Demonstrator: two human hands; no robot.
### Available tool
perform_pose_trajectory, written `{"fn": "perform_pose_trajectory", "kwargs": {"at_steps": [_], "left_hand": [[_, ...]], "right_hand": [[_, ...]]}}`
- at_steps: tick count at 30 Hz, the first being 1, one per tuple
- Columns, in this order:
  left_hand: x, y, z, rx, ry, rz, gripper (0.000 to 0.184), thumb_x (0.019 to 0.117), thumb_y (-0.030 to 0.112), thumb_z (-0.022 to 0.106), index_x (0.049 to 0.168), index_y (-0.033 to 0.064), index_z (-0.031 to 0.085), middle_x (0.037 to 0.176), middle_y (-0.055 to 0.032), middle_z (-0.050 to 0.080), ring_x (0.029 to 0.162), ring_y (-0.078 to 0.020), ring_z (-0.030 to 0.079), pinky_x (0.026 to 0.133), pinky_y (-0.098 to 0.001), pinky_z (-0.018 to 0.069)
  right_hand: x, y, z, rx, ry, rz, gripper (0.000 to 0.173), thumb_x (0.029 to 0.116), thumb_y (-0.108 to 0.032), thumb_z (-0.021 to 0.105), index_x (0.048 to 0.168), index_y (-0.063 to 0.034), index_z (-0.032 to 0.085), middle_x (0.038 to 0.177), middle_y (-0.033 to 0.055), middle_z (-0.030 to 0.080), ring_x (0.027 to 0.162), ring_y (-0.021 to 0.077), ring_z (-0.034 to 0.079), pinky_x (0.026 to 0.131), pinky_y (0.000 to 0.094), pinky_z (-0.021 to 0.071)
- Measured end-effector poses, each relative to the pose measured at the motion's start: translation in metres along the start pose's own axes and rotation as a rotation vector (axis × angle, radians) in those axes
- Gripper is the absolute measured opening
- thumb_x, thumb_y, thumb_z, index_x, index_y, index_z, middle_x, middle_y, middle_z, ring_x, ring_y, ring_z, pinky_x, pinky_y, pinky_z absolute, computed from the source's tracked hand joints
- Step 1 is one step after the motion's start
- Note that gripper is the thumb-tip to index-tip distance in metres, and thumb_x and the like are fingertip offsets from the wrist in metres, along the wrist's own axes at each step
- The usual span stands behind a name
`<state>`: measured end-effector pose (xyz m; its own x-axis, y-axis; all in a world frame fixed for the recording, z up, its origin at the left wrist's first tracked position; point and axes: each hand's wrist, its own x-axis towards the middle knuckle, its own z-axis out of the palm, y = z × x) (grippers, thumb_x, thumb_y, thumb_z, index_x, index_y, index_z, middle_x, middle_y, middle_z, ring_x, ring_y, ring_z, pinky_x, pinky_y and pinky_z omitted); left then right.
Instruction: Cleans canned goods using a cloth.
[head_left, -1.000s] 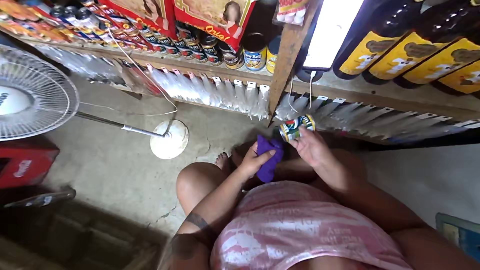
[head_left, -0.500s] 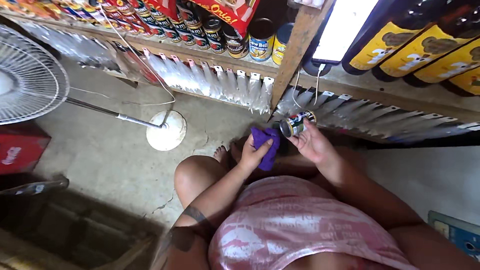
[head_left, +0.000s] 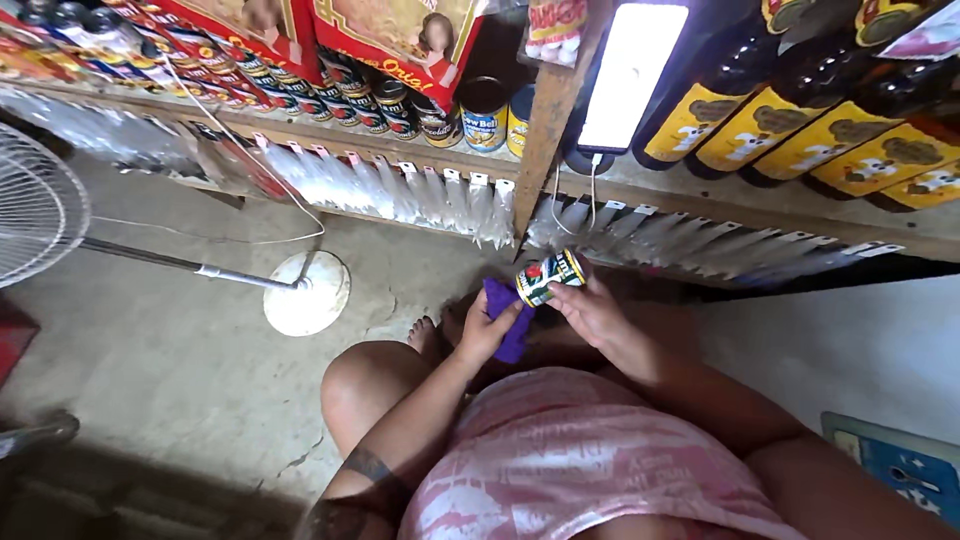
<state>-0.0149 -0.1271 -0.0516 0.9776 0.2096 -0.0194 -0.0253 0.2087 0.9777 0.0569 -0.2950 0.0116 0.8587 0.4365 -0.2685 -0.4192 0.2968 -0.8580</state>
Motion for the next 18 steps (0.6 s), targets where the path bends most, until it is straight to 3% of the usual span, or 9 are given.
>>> {"fn": "perform_pose_trajectory", "kwargs": {"at_steps": [4, 11, 18], "left_hand": [[0.001, 0.003, -0.002, -0.063, 0.041, -0.038, 0.034, 0.0949, 0.009, 0.063, 0.123, -0.0070, 0.052, 0.101, -0.0065, 0.071, 0.094, -0.0110, 0.070, 0.088, -0.0316, 0.0597], [-0.004, 0.003, 0.000, -0.016, -0.095, -0.055, 0.038, 0.0938, 0.010, 0.065, 0.125, -0.0083, 0.052, 0.105, -0.0055, 0.070, 0.095, -0.0086, 0.069, 0.090, -0.0302, 0.0588], [0.001, 0.000, -0.003, -0.038, -0.004, -0.095, 0.036, 0.0948, 0.011, 0.062, 0.125, -0.0062, 0.052, 0.103, -0.0061, 0.070, 0.094, -0.0104, 0.070, 0.088, -0.0310, 0.0594]], "right_hand": [[-0.004, 0.004, -0.006, -0.174, -0.069, -0.035, 0.079, 0.0765, -0.003, 0.079, 0.141, -0.0023, 0.033, 0.120, 0.0072, 0.062, 0.107, 0.0131, 0.066, 0.094, 0.0315, 0.0581], [0.001, 0.000, -0.008, -0.160, 0.070, 0.002, 0.084, 0.0825, -0.002, 0.073, 0.150, -0.0012, 0.024, 0.124, 0.0120, 0.059, 0.107, 0.0155, 0.067, 0.093, 0.0322, 0.0583], [-0.004, 0.010, -0.011, -0.187, -0.076, -0.040, 0.082, 0.0740, -0.004, 0.080, 0.141, 0.0001, 0.033, 0.123, 0.0095, 0.060, 0.110, 0.0138, 0.065, 0.095, 0.0307, 0.0575]]}}
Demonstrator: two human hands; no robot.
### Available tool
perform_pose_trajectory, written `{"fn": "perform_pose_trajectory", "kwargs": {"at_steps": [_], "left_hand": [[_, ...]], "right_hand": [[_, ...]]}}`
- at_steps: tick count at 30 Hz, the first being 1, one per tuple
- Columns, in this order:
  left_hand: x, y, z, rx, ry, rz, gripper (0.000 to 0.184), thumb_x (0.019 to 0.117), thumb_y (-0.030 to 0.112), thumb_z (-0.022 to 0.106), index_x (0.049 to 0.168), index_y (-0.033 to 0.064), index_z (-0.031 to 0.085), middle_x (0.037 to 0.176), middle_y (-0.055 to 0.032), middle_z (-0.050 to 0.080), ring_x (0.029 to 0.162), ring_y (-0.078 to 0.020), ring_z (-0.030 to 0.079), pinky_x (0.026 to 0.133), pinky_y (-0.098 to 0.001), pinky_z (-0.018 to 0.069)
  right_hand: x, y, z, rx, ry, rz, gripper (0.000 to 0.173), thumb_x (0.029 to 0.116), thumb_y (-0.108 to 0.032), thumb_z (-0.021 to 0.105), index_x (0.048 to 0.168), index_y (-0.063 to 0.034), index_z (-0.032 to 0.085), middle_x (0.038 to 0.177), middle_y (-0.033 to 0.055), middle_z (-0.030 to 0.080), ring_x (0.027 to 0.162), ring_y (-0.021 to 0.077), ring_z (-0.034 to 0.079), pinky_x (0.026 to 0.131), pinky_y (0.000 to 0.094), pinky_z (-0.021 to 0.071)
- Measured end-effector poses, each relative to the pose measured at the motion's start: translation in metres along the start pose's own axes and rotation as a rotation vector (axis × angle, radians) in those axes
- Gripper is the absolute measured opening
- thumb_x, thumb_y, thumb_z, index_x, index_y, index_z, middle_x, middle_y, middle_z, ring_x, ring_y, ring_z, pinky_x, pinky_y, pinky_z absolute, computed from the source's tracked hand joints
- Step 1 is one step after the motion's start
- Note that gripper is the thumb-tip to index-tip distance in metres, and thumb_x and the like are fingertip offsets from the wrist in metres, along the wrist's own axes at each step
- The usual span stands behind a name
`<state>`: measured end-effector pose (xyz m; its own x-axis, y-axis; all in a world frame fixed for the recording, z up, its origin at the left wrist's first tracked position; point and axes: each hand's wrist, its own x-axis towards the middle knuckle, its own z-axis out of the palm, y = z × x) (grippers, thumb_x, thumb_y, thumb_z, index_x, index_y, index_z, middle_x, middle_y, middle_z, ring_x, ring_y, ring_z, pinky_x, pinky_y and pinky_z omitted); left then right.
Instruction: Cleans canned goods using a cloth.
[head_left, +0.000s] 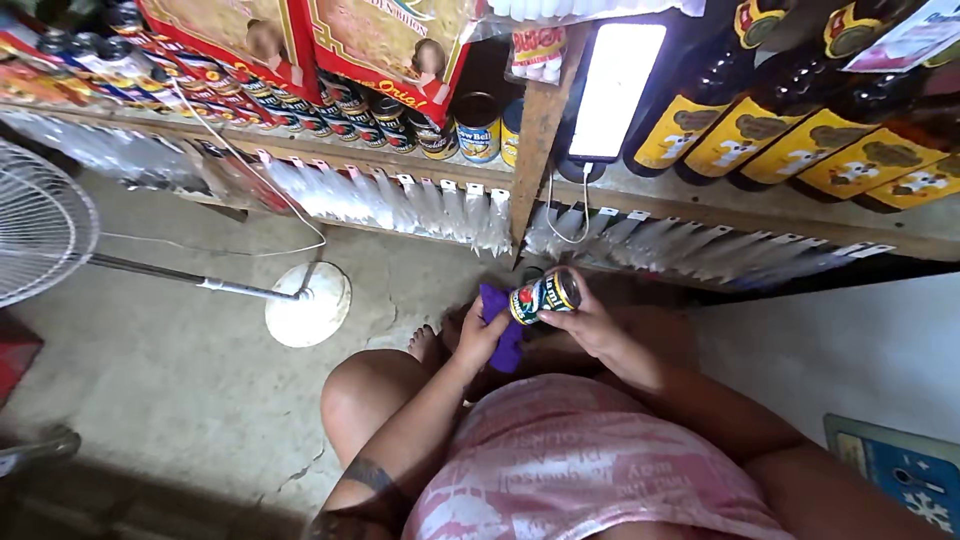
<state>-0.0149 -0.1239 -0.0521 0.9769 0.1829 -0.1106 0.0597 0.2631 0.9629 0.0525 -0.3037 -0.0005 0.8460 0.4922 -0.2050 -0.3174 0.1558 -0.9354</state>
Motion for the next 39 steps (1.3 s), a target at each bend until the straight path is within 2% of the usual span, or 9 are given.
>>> {"fn": "perform_pose_trajectory", "kwargs": {"at_steps": [2, 7, 13, 17, 21, 25, 27, 34, 39], "left_hand": [[-0.001, 0.001, 0.000, -0.057, 0.010, -0.003, 0.035, 0.0965, 0.011, 0.061, 0.126, -0.0059, 0.050, 0.103, -0.0058, 0.071, 0.094, -0.0112, 0.070, 0.088, -0.0320, 0.0597], [-0.004, 0.005, 0.001, -0.123, -0.016, -0.001, 0.034, 0.0964, 0.009, 0.059, 0.125, -0.0050, 0.048, 0.102, -0.0044, 0.070, 0.093, -0.0110, 0.070, 0.088, -0.0327, 0.0598], [-0.004, 0.003, 0.001, -0.126, -0.028, 0.011, 0.036, 0.0962, 0.009, 0.060, 0.127, -0.0053, 0.048, 0.103, -0.0042, 0.070, 0.093, -0.0111, 0.071, 0.087, -0.0327, 0.0601], [-0.003, 0.006, 0.002, -0.115, -0.002, -0.015, 0.036, 0.0978, 0.010, 0.058, 0.128, -0.0051, 0.047, 0.104, -0.0055, 0.070, 0.095, -0.0115, 0.070, 0.088, -0.0323, 0.0597], [-0.003, 0.005, 0.003, -0.017, -0.044, -0.051, 0.040, 0.0956, 0.011, 0.061, 0.130, -0.0059, 0.049, 0.107, -0.0059, 0.070, 0.098, -0.0098, 0.069, 0.091, -0.0309, 0.0586], [-0.002, 0.002, 0.000, 0.052, -0.116, -0.082, 0.037, 0.0951, 0.012, 0.063, 0.127, -0.0050, 0.053, 0.106, -0.0057, 0.071, 0.096, -0.0096, 0.069, 0.090, -0.0311, 0.0585], [-0.002, 0.004, -0.001, 0.029, -0.122, -0.112, 0.038, 0.0962, 0.013, 0.062, 0.128, -0.0047, 0.052, 0.106, -0.0058, 0.070, 0.095, -0.0103, 0.070, 0.089, -0.0313, 0.0591], [-0.003, 0.016, 0.001, -0.162, -0.005, -0.215, 0.032, 0.1024, 0.013, 0.051, 0.130, -0.0005, 0.047, 0.100, -0.0052, 0.070, 0.089, -0.0112, 0.071, 0.083, -0.0311, 0.0604], [-0.002, 0.012, 0.002, -0.199, 0.016, -0.195, 0.031, 0.1030, 0.015, 0.050, 0.130, -0.0005, 0.047, 0.101, -0.0056, 0.070, 0.091, -0.0119, 0.071, 0.084, -0.0317, 0.0601]], "right_hand": [[0.001, 0.000, -0.001, -0.009, 0.007, 0.021, 0.080, 0.0743, -0.003, 0.079, 0.141, -0.0001, 0.034, 0.123, 0.0098, 0.060, 0.110, 0.0139, 0.065, 0.095, 0.0308, 0.0574], [0.005, -0.008, -0.001, 0.020, 0.075, 0.107, 0.084, 0.0811, -0.002, 0.073, 0.149, -0.0005, 0.024, 0.126, 0.0126, 0.059, 0.108, 0.0147, 0.066, 0.094, 0.0306, 0.0578], [0.003, -0.008, 0.001, 0.079, 0.087, 0.099, 0.083, 0.0841, -0.002, 0.070, 0.150, -0.0010, 0.020, 0.123, 0.0117, 0.061, 0.105, 0.0157, 0.068, 0.093, 0.0323, 0.0590], [-0.002, -0.006, 0.002, 0.121, 0.053, 0.068, 0.089, 0.0784, -0.003, 0.075, 0.149, -0.0005, 0.021, 0.123, 0.0107, 0.061, 0.107, 0.0161, 0.067, 0.094, 0.0332, 0.0585], [-0.004, 0.002, 0.005, 0.075, 0.049, -0.038, 0.087, 0.0731, -0.005, 0.079, 0.144, 0.0002, 0.029, 0.124, 0.0086, 0.060, 0.110, 0.0133, 0.065, 0.094, 0.0317, 0.0575], [-0.001, 0.010, 0.005, 0.007, 0.095, -0.093, 0.087, 0.0750, -0.004, 0.079, 0.144, 0.0030, 0.028, 0.126, 0.0106, 0.058, 0.112, 0.0123, 0.064, 0.096, 0.0299, 0.0565], [0.001, 0.012, 0.004, -0.019, 0.120, -0.095, 0.087, 0.0763, -0.004, 0.079, 0.145, 0.0037, 0.026, 0.126, 0.0116, 0.058, 0.112, 0.0114, 0.064, 0.096, 0.0283, 0.0560], [-0.002, 0.012, 0.000, -0.073, 0.123, -0.035, 0.093, 0.0775, -0.006, 0.078, 0.150, 0.0041, 0.020, 0.130, 0.0138, 0.055, 0.114, 0.0113, 0.063, 0.096, 0.0274, 0.0556], [-0.007, 0.014, -0.001, -0.050, 0.020, -0.113, 0.088, 0.0725, -0.007, 0.082, 0.143, 0.0048, 0.031, 0.127, 0.0100, 0.057, 0.114, 0.0125, 0.062, 0.097, 0.0296, 0.0551]]}}
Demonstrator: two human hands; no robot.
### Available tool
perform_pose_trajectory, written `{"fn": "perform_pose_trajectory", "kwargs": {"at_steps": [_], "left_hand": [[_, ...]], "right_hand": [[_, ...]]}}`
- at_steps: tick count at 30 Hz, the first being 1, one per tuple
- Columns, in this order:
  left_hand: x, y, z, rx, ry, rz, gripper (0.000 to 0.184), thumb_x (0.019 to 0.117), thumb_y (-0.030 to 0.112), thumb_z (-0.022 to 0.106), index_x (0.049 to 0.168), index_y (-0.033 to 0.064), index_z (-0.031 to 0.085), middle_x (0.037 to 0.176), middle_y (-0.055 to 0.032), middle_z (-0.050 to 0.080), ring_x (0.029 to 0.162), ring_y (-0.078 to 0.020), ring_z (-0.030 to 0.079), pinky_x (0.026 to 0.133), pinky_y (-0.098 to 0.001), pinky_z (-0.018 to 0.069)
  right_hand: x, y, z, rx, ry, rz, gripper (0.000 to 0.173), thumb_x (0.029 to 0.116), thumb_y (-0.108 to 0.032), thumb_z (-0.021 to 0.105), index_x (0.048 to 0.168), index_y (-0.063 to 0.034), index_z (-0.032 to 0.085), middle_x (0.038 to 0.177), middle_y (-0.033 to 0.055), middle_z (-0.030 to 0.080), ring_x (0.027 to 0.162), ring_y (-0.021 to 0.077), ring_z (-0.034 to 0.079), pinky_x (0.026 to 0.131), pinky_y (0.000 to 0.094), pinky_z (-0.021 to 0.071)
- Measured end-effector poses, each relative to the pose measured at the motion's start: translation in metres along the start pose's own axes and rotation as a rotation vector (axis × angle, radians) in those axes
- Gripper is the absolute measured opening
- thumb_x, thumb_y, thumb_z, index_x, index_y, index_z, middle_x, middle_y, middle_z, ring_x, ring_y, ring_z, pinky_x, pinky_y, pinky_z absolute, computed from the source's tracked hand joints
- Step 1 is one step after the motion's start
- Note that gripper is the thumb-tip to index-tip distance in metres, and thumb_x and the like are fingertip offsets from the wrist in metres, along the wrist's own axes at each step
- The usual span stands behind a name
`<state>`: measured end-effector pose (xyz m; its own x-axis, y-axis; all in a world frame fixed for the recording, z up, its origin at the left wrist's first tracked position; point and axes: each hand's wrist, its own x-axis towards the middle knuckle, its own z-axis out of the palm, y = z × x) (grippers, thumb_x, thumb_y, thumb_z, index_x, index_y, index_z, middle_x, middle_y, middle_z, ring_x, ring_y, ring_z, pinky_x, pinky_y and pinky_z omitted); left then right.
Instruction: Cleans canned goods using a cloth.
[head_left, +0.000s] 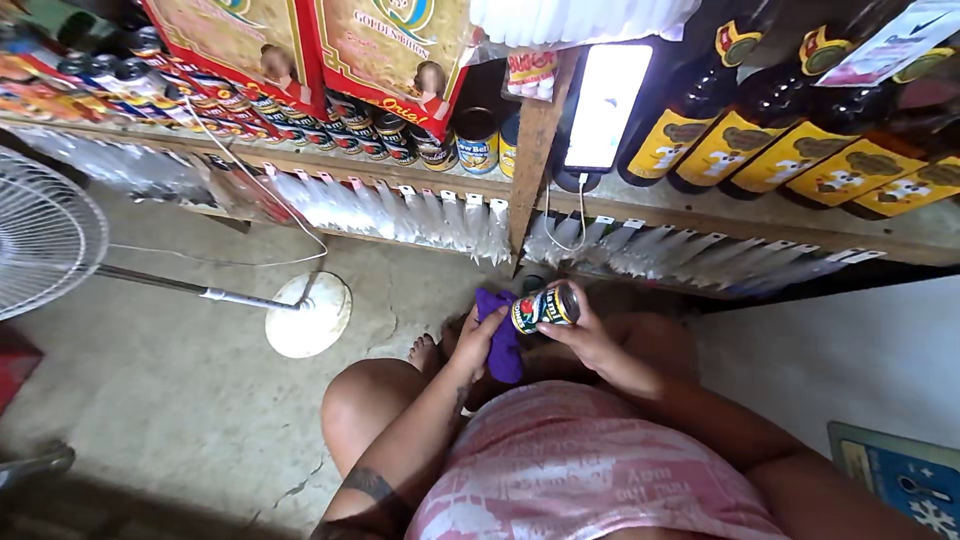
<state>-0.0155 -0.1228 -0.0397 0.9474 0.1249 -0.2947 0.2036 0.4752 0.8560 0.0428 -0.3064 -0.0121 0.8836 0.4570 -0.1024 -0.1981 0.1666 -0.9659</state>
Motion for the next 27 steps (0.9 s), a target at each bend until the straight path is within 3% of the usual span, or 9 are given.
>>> {"fn": "perform_pose_trajectory", "kwargs": {"at_steps": [7, 14, 21, 27], "left_hand": [[-0.001, -0.006, 0.001, 0.149, -0.111, 0.074, 0.037, 0.0971, 0.009, 0.058, 0.130, -0.0038, 0.047, 0.103, -0.0034, 0.070, 0.094, -0.0086, 0.070, 0.088, -0.0299, 0.0594], [-0.003, 0.001, -0.001, 0.080, -0.083, 0.016, 0.039, 0.1000, 0.014, 0.055, 0.133, -0.0021, 0.043, 0.105, -0.0038, 0.069, 0.094, -0.0093, 0.070, 0.087, -0.0304, 0.0594], [-0.002, 0.003, 0.001, -0.023, 0.010, -0.029, 0.028, 0.1045, 0.015, 0.046, 0.129, 0.0008, 0.046, 0.097, -0.0045, 0.070, 0.087, -0.0108, 0.071, 0.081, -0.0301, 0.0605], [-0.003, -0.001, 0.002, 0.085, -0.065, 0.020, 0.032, 0.0993, 0.010, 0.053, 0.129, -0.0002, 0.046, 0.100, -0.0018, 0.071, 0.091, -0.0083, 0.070, 0.085, -0.0290, 0.0598]], "right_hand": [[0.003, 0.001, 0.006, 0.085, 0.014, -0.088, 0.081, 0.0732, -0.008, 0.083, 0.137, 0.0010, 0.033, 0.124, 0.0080, 0.061, 0.113, 0.0137, 0.064, 0.097, 0.0324, 0.0562], [0.012, -0.006, 0.003, -0.010, 0.113, 0.012, 0.083, 0.0796, -0.005, 0.076, 0.146, 0.0030, 0.026, 0.127, 0.0114, 0.056, 0.112, 0.0104, 0.063, 0.096, 0.0274, 0.0559], [0.006, -0.006, -0.001, -0.016, 0.021, 0.070, 0.089, 0.0746, -0.006, 0.080, 0.145, 0.0042, 0.027, 0.128, 0.0118, 0.057, 0.113, 0.0128, 0.064, 0.096, 0.0295, 0.0561], [0.002, -0.006, 0.003, 0.051, -0.073, -0.046, 0.079, 0.0746, -0.006, 0.080, 0.137, 0.0036, 0.034, 0.125, 0.0079, 0.060, 0.113, 0.0125, 0.064, 0.098, 0.0308, 0.0552]]}}
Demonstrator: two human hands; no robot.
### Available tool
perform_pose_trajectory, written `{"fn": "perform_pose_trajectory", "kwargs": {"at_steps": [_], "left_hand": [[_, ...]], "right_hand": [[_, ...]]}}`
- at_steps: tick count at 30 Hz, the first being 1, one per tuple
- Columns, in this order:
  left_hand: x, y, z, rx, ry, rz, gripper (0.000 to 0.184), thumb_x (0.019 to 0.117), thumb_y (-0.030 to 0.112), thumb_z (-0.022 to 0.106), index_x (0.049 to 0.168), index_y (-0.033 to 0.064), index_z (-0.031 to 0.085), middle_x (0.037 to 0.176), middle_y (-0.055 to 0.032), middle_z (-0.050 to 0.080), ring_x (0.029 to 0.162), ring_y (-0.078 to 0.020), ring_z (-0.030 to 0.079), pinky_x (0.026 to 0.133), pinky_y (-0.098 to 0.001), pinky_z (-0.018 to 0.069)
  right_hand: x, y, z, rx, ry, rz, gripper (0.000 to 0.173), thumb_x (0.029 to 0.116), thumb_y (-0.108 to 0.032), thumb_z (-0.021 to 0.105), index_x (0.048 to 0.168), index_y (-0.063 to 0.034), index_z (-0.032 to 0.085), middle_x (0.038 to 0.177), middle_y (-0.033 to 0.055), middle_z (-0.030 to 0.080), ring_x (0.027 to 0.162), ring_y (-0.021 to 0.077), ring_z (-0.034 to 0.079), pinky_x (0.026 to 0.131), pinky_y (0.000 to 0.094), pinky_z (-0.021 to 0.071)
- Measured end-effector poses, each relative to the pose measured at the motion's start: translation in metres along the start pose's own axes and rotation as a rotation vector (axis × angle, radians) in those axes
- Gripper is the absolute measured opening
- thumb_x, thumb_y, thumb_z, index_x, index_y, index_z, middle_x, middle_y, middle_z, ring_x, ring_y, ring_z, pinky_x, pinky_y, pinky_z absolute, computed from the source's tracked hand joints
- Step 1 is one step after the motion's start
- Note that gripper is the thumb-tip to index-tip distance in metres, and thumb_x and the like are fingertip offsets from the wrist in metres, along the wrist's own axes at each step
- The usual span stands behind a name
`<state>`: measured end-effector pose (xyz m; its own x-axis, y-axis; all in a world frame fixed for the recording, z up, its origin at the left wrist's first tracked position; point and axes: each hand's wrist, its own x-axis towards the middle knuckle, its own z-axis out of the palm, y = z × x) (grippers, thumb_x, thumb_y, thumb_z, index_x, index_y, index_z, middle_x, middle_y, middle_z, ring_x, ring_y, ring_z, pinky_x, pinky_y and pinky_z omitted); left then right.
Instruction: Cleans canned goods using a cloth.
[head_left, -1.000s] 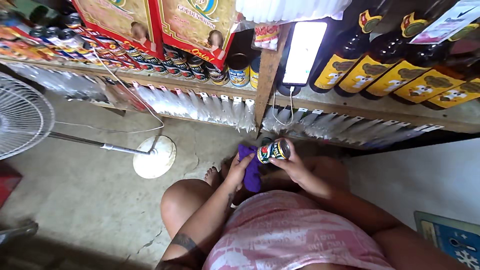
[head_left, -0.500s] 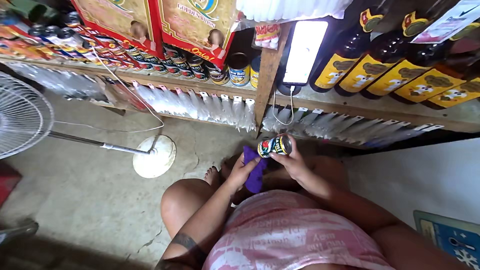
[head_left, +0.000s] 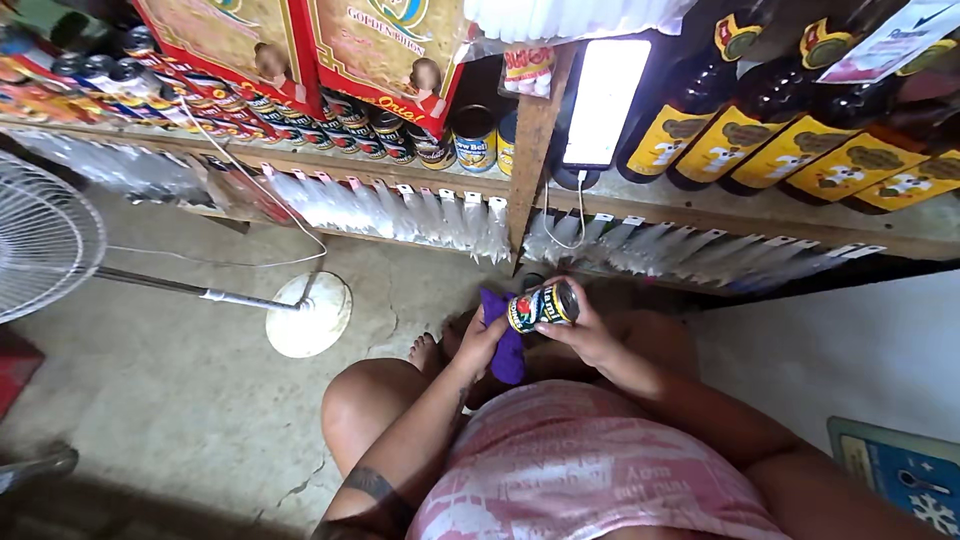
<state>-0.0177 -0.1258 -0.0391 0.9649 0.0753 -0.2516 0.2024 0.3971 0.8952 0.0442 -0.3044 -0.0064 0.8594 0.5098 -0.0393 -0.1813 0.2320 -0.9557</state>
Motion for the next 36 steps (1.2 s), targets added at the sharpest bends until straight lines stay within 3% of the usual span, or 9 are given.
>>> {"fn": "perform_pose_trajectory", "kwargs": {"at_steps": [5, 10, 13, 16, 19, 25, 30, 34, 36], "left_hand": [[0.000, -0.003, -0.003, 0.049, -0.086, 0.011, 0.037, 0.0977, 0.011, 0.058, 0.130, -0.0024, 0.047, 0.104, -0.0028, 0.070, 0.094, -0.0092, 0.070, 0.088, -0.0304, 0.0592], [-0.005, 0.008, -0.001, -0.112, 0.002, -0.072, 0.032, 0.0993, 0.017, 0.053, 0.127, 0.0025, 0.048, 0.097, -0.0016, 0.071, 0.088, -0.0092, 0.071, 0.081, -0.0293, 0.0606], [-0.006, 0.010, 0.001, -0.169, 0.057, -0.062, 0.028, 0.1012, 0.017, 0.047, 0.126, 0.0040, 0.048, 0.095, -0.0008, 0.071, 0.086, -0.0078, 0.071, 0.080, -0.0277, 0.0605], [-0.005, 0.011, 0.002, -0.198, 0.084, -0.054, 0.025, 0.1022, 0.016, 0.045, 0.124, 0.0039, 0.049, 0.094, -0.0009, 0.072, 0.086, -0.0077, 0.071, 0.080, -0.0275, 0.0604], [-0.003, 0.008, -0.001, -0.150, 0.042, -0.029, 0.025, 0.1023, 0.015, 0.047, 0.124, 0.0024, 0.051, 0.096, -0.0019, 0.072, 0.089, -0.0089, 0.071, 0.083, -0.0292, 0.0604], [0.000, 0.001, -0.005, 0.040, -0.092, 0.027, 0.030, 0.0980, 0.010, 0.057, 0.126, 0.0007, 0.050, 0.100, 0.0010, 0.072, 0.092, -0.0070, 0.071, 0.087, -0.0291, 0.0596], [-0.001, 0.003, -0.004, 0.026, -0.085, -0.035, 0.031, 0.0991, 0.013, 0.057, 0.126, -0.0001, 0.050, 0.100, -0.0018, 0.071, 0.091, -0.0088, 0.071, 0.086, -0.0298, 0.0597], [-0.003, 0.010, -0.003, -0.083, 0.020, -0.061, 0.030, 0.1022, 0.016, 0.050, 0.128, 0.0015, 0.048, 0.098, -0.0022, 0.071, 0.089, -0.0091, 0.070, 0.082, -0.0290, 0.0603], [0.001, 0.012, -0.003, -0.120, 0.104, -0.058, 0.027, 0.1050, 0.017, 0.045, 0.128, 0.0015, 0.047, 0.095, -0.0030, 0.069, 0.085, -0.0095, 0.070, 0.079, -0.0289, 0.0603]], "right_hand": [[0.006, -0.002, -0.001, -0.058, 0.086, 0.016, 0.079, 0.0759, -0.005, 0.079, 0.139, 0.0040, 0.032, 0.123, 0.0092, 0.059, 0.111, 0.0105, 0.064, 0.096, 0.0288, 0.0559], [0.012, -0.010, -0.003, -0.103, 0.142, 0.117, 0.086, 0.0778, -0.008, 0.078, 0.146, 0.0022, 0.027, 0.127, 0.0112, 0.057, 0.112, 0.0102, 0.064, 0.096, 0.0272, 0.0559], [0.009, -0.013, -0.005, -0.111, 0.084, 0.127, 0.090, 0.0756, -0.007, 0.079, 0.147, 0.0044, 0.026, 0.128, 0.0118, 0.057, 0.113, 0.0106, 0.063, 0.096, 0.0276, 0.0558], [0.005, -0.007, -0.007, -0.076, -0.011, 0.063, 0.083, 0.0723, -0.008, 0.082, 0.139, 0.0039, 0.034, 0.127, 0.0107, 0.059, 0.115, 0.0134, 0.063, 0.098, 0.0303, 0.0552], [0.003, -0.005, -0.005, -0.002, -0.116, -0.038, 0.073, 0.0732, -0.005, 0.081, 0.132, 0.0003, 0.037, 0.127, 0.0075, 0.061, 0.119, 0.0147, 0.062, 0.100, 0.0323, 0.0543], [0.004, -0.001, -0.005, -0.044, -0.131, -0.132, 0.069, 0.0773, -0.004, 0.079, 0.132, 0.0021, 0.038, 0.131, 0.0095, 0.060, 0.120, 0.0147, 0.061, 0.101, 0.0323, 0.0537], [0.008, -0.003, -0.006, -0.104, 0.018, -0.020, 0.073, 0.0767, -0.004, 0.079, 0.135, 0.0035, 0.035, 0.126, 0.0103, 0.061, 0.113, 0.0127, 0.064, 0.098, 0.0297, 0.0555], [0.009, -0.006, -0.012, -0.152, 0.025, 0.016, 0.073, 0.0763, -0.004, 0.078, 0.136, 0.0029, 0.037, 0.126, 0.0107, 0.061, 0.113, 0.0128, 0.064, 0.098, 0.0298, 0.0558], [0.009, -0.013, -0.012, -0.108, 0.038, 0.119, 0.072, 0.0748, -0.002, 0.075, 0.137, 0.0009, 0.038, 0.124, 0.0100, 0.061, 0.110, 0.0139, 0.065, 0.095, 0.0312, 0.0571]]}}
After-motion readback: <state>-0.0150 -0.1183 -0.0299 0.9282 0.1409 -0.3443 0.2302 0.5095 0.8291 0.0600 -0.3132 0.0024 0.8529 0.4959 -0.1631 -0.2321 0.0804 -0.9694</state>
